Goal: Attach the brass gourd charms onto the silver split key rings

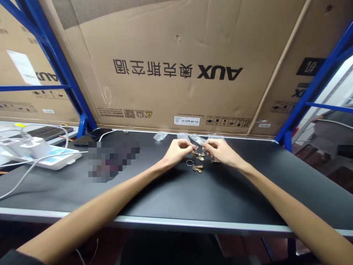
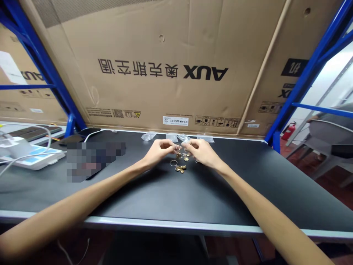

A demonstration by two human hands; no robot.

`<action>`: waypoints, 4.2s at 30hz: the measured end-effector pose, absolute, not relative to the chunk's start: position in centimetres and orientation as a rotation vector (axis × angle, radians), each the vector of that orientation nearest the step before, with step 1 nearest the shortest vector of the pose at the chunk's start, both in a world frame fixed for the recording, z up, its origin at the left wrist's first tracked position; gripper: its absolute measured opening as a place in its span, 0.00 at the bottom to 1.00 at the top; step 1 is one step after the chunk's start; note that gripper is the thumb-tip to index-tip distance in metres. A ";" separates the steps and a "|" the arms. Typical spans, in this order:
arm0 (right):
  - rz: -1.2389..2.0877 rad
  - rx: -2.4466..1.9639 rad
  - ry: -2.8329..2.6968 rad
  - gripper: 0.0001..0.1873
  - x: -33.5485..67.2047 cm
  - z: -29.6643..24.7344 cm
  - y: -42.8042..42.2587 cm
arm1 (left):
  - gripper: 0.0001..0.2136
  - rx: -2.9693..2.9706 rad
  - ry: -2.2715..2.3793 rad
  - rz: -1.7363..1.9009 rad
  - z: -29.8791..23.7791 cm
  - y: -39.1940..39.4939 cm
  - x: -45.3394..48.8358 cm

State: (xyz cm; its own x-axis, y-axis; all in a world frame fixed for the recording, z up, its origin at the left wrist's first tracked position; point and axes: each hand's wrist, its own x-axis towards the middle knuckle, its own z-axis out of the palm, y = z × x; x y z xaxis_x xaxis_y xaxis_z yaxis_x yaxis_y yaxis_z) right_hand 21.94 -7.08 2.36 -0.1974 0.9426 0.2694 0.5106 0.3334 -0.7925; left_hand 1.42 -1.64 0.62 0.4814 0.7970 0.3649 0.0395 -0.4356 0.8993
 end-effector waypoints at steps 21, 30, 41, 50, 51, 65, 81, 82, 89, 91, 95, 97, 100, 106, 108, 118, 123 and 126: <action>0.962 -1.232 -1.704 0.16 22.6 2.7 -6.9 | 0.11 1.954 0.722 1.033 0.4 -2.5 1.5; 0.822 -1.235 -1.688 0.11 21.7 2.9 -7.4 | 0.04 2.131 0.748 1.129 0.9 -3.1 1.6; 1.046 -1.104 -1.499 0.16 21.3 2.7 -7.4 | 0.02 2.228 0.697 1.216 1.4 -3.9 1.7; 1.073 -1.030 -1.505 0.14 21.3 2.3 -7.3 | 0.03 2.280 0.693 1.254 1.2 -3.9 1.7; 1.036 -1.035 -1.537 0.13 21.2 2.3 -7.3 | 0.03 2.277 0.692 1.247 1.2 -3.9 1.7; 0.213 -0.992 -2.024 0.07 21.1 2.2 -8.3 | 0.08 2.040 0.775 1.106 1.2 -3.2 1.5; -0.380 -0.935 -2.075 0.09 21.3 0.8 -7.2 | 0.12 1.759 0.754 1.119 1.2 -2.4 1.8; -0.391 -0.944 -2.072 0.09 21.2 0.8 -7.1 | 0.13 1.791 0.771 1.147 1.1 -2.4 1.9; -0.429 -0.974 -2.056 0.11 21.7 0.8 -6.6 | 0.09 1.837 0.839 1.104 1.3 -2.6 1.6; -0.375 -0.986 -2.053 0.11 21.9 0.9 -6.6 | 0.10 1.910 0.801 1.033 1.8 -2.4 1.3; -0.224 -1.000 -2.054 0.10 21.9 1.0 -6.9 | 0.12 1.942 0.679 0.833 2.5 -2.0 0.9; -0.162 -0.991 -2.023 0.09 21.6 1.0 -7.0 | 0.13 1.908 0.643 0.765 2.5 -1.7 0.7; -0.043 -0.996 -1.991 0.07 21.4 1.1 -7.2 | 0.14 1.999 0.704 0.777 2.4 -1.2 0.4; 0.138 -1.131 -2.039 0.07 21.9 1.6 -7.2 | 0.12 2.496 0.987 0.791 2.1 -0.1 -0.8; 0.244 -1.165 -2.122 0.07 22.0 1.8 -7.4 | 0.11 2.573 1.047 0.775 2.2 -0.1 -1.1; 0.277 -1.165 -2.441 0.06 21.7 1.4 -7.8 | 0.07 2.712 0.800 0.401 2.2 -1.3 -0.8; 0.302 -1.164 -2.435 0.07 21.9 1.2 -7.4 | 0.08 2.608 0.963 0.408 2.0 -1.3 -0.9; 0.321 -1.162 -2.415 0.07 21.8 1.3 -7.5 | 0.08 2.573 1.002 0.452 1.8 -1.2 -1.0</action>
